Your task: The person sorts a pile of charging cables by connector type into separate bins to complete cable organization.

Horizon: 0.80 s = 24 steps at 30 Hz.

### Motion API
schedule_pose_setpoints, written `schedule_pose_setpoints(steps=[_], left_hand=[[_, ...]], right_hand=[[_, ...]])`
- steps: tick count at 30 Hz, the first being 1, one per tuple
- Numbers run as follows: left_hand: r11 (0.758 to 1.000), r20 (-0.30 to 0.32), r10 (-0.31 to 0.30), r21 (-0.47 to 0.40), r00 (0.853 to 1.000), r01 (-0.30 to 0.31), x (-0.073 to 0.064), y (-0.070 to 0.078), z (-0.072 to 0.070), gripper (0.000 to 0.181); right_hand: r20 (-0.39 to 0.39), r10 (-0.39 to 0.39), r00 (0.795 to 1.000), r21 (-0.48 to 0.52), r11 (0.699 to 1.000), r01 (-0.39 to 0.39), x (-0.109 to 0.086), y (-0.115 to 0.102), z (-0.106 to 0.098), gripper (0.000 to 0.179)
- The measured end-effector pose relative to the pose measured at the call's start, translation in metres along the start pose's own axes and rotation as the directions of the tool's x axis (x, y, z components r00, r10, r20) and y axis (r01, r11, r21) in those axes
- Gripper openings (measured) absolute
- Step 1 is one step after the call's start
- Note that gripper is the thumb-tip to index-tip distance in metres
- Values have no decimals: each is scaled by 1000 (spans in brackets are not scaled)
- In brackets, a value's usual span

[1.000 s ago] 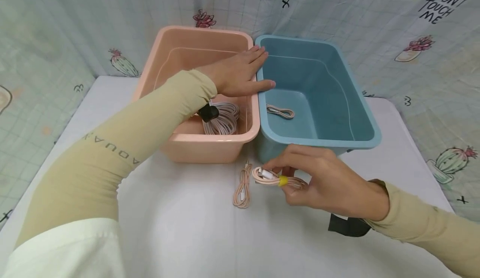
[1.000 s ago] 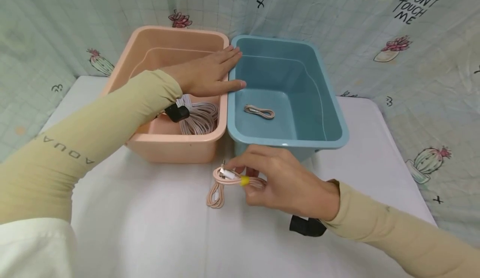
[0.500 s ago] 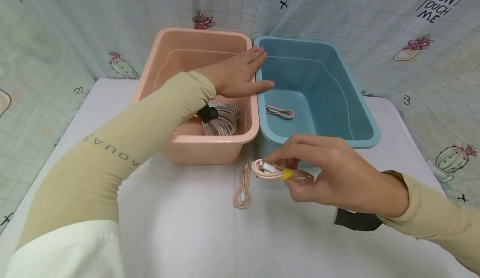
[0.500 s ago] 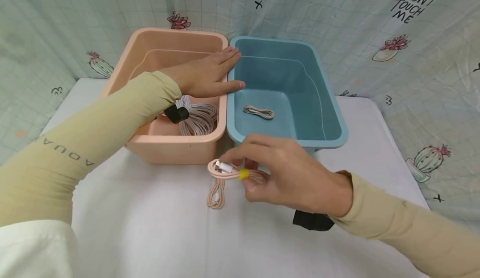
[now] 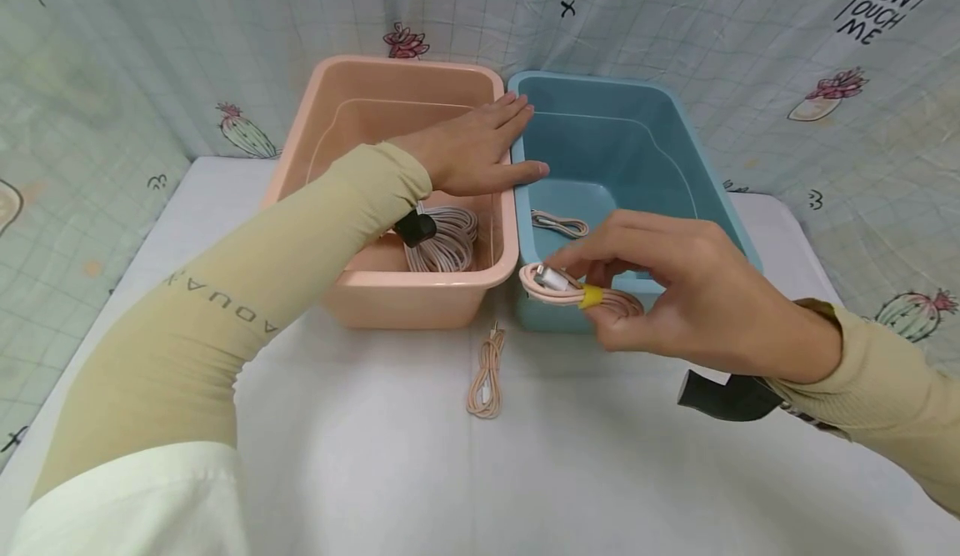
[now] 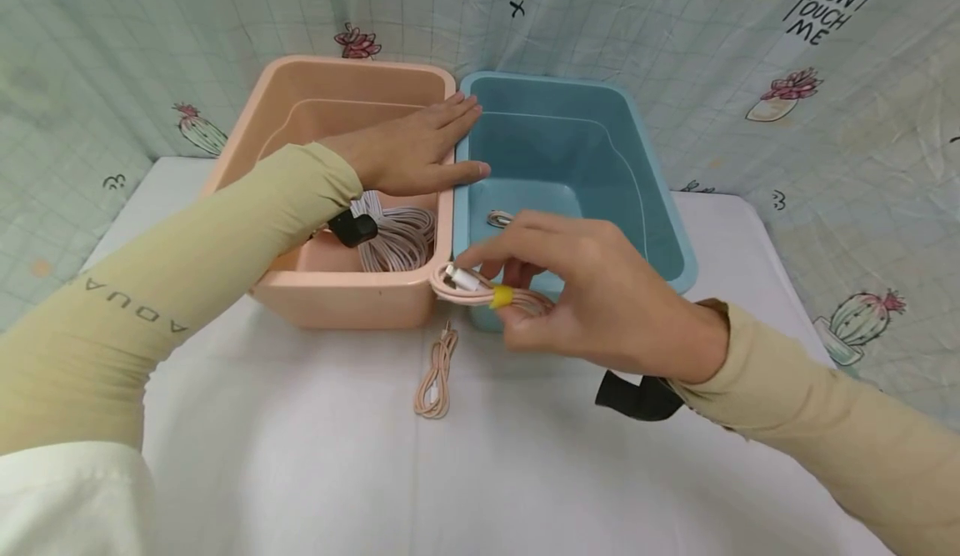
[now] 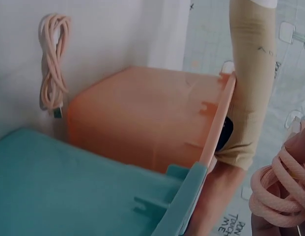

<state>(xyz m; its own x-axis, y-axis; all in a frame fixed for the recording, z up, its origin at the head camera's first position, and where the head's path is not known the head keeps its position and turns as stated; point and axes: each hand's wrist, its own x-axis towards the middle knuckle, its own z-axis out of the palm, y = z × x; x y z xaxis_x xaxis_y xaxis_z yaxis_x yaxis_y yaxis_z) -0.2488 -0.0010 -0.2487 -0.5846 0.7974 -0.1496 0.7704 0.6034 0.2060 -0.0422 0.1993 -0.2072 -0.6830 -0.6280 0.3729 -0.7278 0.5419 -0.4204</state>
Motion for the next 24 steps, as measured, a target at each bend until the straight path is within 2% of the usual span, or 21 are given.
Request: schedule_pose_setpoints(steps=[6, 13, 18, 24], left_hand=[[1000, 2, -6, 3, 1000, 6, 0, 0, 0, 92], [1000, -3, -6, 5, 1000, 6, 0, 0, 1, 93], [1000, -9, -7, 6, 1000, 7, 1, -1, 1, 93], [1000, -6, -10, 6, 1000, 10, 1, -1, 0, 93]], right_hand=[[-9, 12, 1000, 17, 1000, -12, 8, 4, -6, 45], [-12, 60, 998, 47, 997, -59, 10, 19, -12, 50], [-41, 57, 998, 16, 998, -56, 13, 30, -13, 53], [-46, 97, 994, -52, 994, -99, 16, 43, -17, 52]])
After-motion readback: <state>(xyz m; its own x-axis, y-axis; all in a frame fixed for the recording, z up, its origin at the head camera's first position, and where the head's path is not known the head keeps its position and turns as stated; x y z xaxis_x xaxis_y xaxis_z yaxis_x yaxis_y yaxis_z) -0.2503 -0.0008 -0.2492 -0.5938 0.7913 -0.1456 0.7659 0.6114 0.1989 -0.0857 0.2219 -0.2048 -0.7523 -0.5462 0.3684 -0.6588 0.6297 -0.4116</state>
